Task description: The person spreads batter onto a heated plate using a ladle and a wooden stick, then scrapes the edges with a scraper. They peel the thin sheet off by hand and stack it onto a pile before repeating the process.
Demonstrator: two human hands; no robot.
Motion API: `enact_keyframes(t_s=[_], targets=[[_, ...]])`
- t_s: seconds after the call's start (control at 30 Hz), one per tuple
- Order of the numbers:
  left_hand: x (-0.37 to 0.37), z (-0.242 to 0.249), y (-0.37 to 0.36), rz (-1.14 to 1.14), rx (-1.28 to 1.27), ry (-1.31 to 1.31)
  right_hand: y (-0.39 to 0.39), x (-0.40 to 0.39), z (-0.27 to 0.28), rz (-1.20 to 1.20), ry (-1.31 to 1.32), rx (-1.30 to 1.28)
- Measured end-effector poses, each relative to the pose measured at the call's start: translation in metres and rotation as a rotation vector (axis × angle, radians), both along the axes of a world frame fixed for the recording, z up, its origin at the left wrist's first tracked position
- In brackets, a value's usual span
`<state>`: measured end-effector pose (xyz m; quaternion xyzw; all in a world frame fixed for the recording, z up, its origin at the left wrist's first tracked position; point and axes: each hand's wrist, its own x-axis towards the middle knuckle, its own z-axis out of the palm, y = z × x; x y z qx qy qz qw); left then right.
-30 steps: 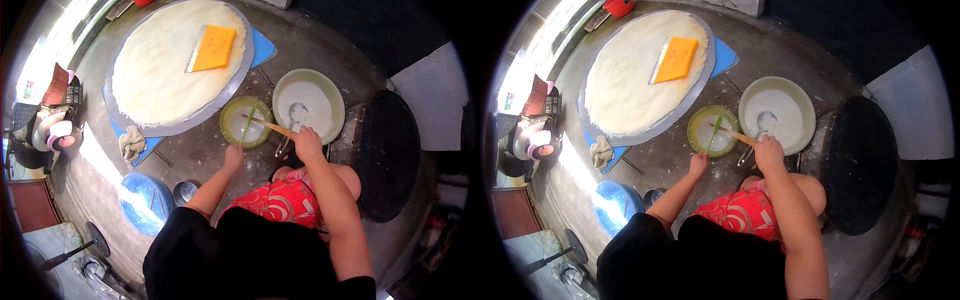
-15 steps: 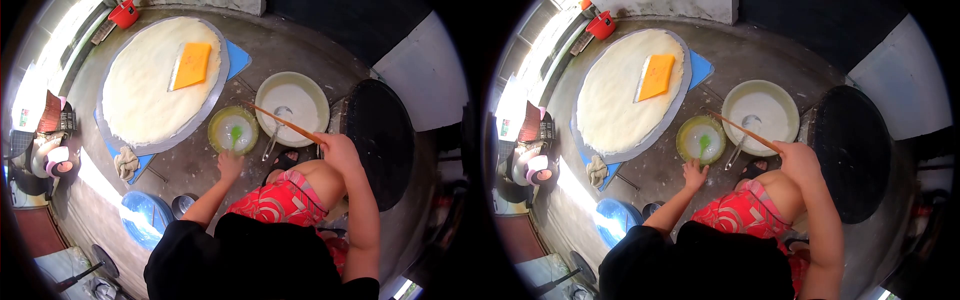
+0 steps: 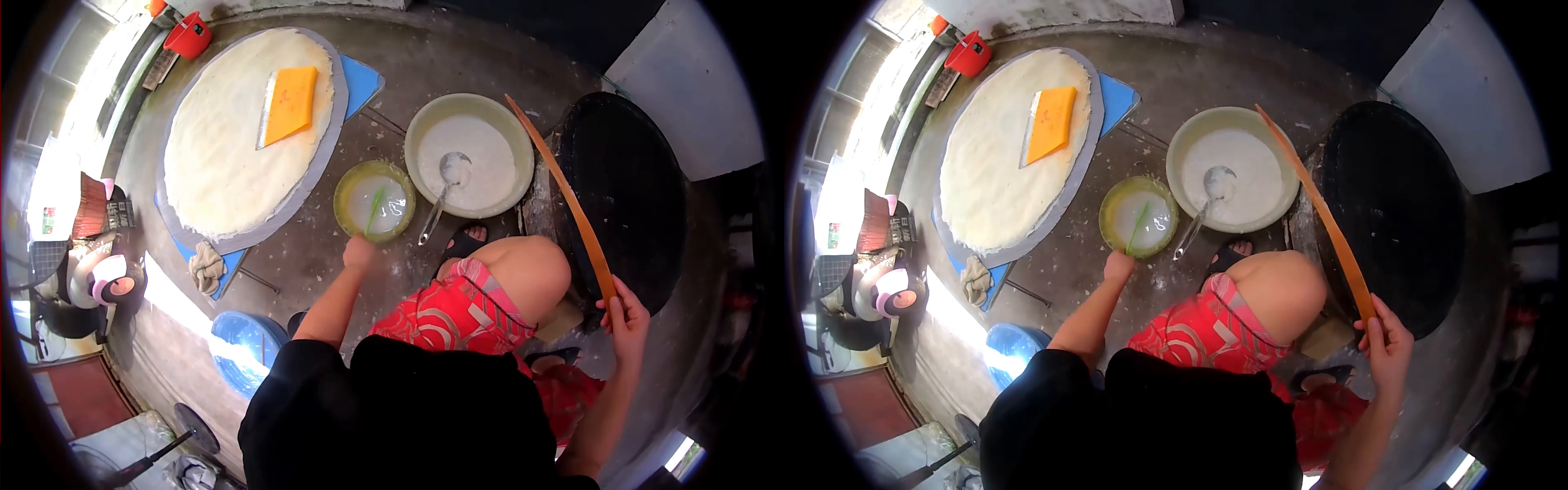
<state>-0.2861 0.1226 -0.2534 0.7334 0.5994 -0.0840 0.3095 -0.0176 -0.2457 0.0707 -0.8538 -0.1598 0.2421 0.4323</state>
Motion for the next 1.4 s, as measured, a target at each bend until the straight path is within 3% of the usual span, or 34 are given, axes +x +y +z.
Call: enact_keyframes(t_s=[0.07,0.13,0.33,0.47,0.57,0.7,0.77,0.9,0.97,1.0,1.07,1.17,1.3,1.4], targets=[[-0.003,0.004,0.006,0.124,-0.042,-0.139,-0.017,-0.001,-0.007,-0.027,0.006,0.017],[0.002,0.041,0.001,0.415,-0.205,-0.429,-0.026,-0.001,-0.011,-0.069,0.02,0.042],[0.011,0.085,0.003,0.089,-0.034,-0.639,-0.047,0.011,-0.025,-0.117,0.022,0.099],[0.052,0.122,0.014,-0.054,-0.121,-0.552,-0.052,0.022,-0.036,-0.155,0.065,0.142],[0.097,0.149,0.022,-0.55,0.306,-0.281,-0.052,0.03,-0.045,-0.217,0.131,0.2],[0.171,0.171,0.04,-0.835,0.497,-0.195,-0.05,0.034,-0.044,-0.26,0.104,0.244],[0.212,0.168,0.054,-1.095,0.686,-0.026,-0.055,0.037,-0.043,-0.224,0.102,0.293],[0.297,0.164,0.051,-1.397,0.846,-0.063,-0.059,0.04,-0.039,-0.24,0.04,0.246],[0.341,0.155,0.044,-1.712,0.906,-0.094,-0.059,0.042,-0.037,-0.234,0.039,0.23],[0.361,0.152,0.038,-1.723,0.901,-0.1,-0.059,0.043,-0.037,-0.245,0.041,0.226],[0.397,0.148,0.028,-2.004,0.918,-0.178,-0.059,0.047,-0.037,-0.24,0.028,0.178],[0.445,0.126,0.026,-2.154,1.03,-0.256,-0.055,0.051,-0.037,-0.273,0.045,0.145],[0.469,0.107,0.056,-1.968,1.081,0.033,-0.045,0.056,-0.03,-0.372,0.18,0.218],[0.45,0.104,0.088,-1.735,1.029,0.249,-0.057,0.057,-0.039,-0.261,0.031,0.108]])
